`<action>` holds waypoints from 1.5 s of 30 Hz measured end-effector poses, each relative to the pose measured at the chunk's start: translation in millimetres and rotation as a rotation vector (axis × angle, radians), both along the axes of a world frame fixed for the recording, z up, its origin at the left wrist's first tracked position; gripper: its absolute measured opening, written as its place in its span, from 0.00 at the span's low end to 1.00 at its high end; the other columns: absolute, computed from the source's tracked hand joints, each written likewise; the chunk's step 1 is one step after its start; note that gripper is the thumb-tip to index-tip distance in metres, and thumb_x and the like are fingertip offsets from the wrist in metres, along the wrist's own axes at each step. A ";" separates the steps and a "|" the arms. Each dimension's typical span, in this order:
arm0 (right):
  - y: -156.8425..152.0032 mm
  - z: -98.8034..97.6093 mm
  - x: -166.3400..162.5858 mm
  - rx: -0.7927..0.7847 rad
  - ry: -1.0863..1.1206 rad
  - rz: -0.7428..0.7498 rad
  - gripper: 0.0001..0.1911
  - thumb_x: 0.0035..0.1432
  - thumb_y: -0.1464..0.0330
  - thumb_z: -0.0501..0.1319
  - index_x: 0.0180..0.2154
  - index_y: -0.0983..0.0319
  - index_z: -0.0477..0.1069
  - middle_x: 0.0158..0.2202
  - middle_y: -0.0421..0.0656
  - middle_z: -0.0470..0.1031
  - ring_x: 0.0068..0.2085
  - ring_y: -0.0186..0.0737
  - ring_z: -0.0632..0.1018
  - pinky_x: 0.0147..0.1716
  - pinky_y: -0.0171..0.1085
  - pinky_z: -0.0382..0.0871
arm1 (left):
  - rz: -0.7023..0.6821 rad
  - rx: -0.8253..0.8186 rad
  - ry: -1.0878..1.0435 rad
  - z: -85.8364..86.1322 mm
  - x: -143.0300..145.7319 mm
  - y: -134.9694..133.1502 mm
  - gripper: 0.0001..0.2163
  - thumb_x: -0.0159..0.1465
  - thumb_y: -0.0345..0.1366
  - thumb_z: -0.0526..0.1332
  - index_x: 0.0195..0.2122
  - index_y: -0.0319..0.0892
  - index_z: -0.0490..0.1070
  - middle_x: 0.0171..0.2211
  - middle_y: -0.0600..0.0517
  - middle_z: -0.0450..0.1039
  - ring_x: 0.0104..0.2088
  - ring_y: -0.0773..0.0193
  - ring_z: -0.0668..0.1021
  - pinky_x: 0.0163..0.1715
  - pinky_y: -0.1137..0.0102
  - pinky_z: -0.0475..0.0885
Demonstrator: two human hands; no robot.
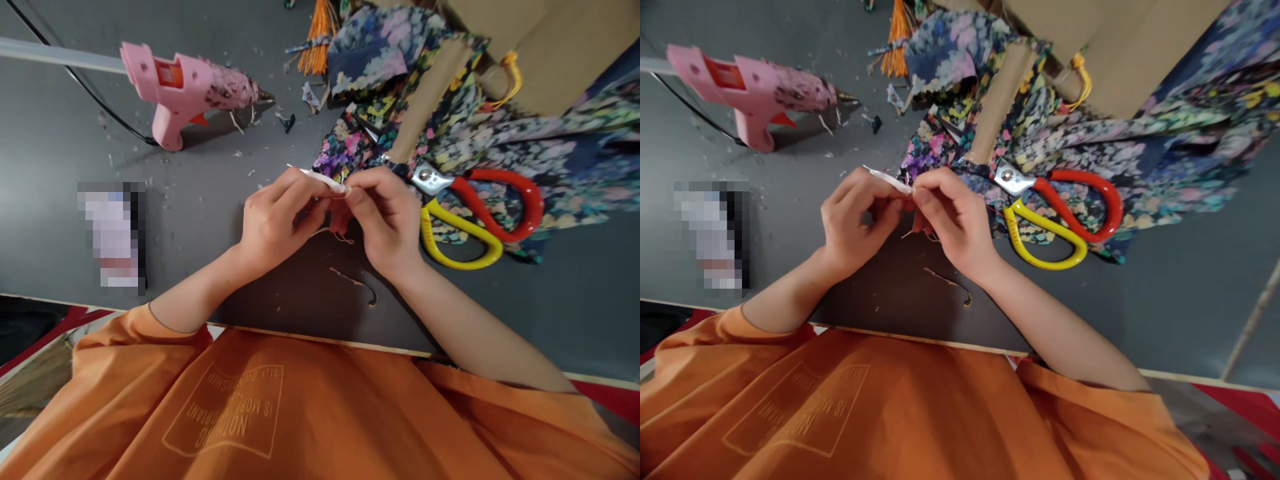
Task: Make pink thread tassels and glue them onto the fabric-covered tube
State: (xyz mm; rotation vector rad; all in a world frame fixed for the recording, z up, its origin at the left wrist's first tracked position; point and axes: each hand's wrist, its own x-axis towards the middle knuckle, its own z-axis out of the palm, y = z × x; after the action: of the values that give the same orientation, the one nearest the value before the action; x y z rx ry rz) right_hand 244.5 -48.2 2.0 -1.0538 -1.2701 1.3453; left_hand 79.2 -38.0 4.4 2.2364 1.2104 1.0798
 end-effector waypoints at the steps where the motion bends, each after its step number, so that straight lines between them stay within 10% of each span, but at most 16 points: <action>1: 0.2 0.2 -0.2 -0.008 0.009 -0.001 0.08 0.64 0.61 0.59 0.34 0.57 0.70 0.23 0.35 0.69 0.21 0.28 0.71 0.20 0.32 0.63 | -0.001 -0.007 0.001 -0.2 0.6 0.0 0.05 0.67 0.31 0.56 0.39 0.44 0.71 0.33 0.53 0.74 0.30 0.71 0.75 0.29 0.75 0.68; 17: 3.1 -3.3 0.1 -0.116 0.197 -0.011 0.11 0.65 0.62 0.58 0.30 0.58 0.65 0.20 0.33 0.61 0.19 0.26 0.64 0.17 0.31 0.56 | -0.037 -0.009 0.070 0.8 5.7 -2.8 0.05 0.65 0.30 0.56 0.32 0.41 0.68 0.26 0.55 0.73 0.23 0.73 0.71 0.26 0.76 0.65; 28: 3.4 -0.3 -0.2 -0.192 0.260 0.061 0.17 0.65 0.58 0.57 0.26 0.60 0.63 0.18 0.32 0.59 0.15 0.24 0.60 0.12 0.28 0.52 | -0.067 -0.027 0.015 0.9 3.4 -4.3 0.03 0.66 0.31 0.57 0.36 0.42 0.69 0.30 0.54 0.78 0.31 0.72 0.79 0.31 0.77 0.72; 34: 1.6 -4.3 -3.2 -0.283 0.348 0.037 0.19 0.64 0.57 0.59 0.24 0.60 0.64 0.14 0.32 0.58 0.13 0.24 0.58 0.09 0.29 0.48 | -0.167 0.062 -0.031 2.6 3.3 -0.7 0.04 0.64 0.28 0.59 0.38 0.44 0.68 0.48 0.46 0.76 0.50 0.64 0.79 0.50 0.67 0.77; 45: -5.7 1.5 -5.0 -0.328 0.263 0.000 0.20 0.65 0.58 0.58 0.22 0.60 0.63 0.13 0.32 0.57 0.13 0.23 0.59 0.10 0.29 0.47 | -0.190 0.127 -0.080 1.4 1.2 0.6 0.06 0.62 0.26 0.61 0.36 0.44 0.66 0.43 0.50 0.76 0.43 0.67 0.80 0.44 0.71 0.80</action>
State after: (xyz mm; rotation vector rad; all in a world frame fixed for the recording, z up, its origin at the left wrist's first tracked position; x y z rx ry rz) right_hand 239.5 -53.9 3.5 -1.0537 -0.8744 1.6700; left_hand 80.4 -37.4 5.8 2.3235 0.8987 1.1865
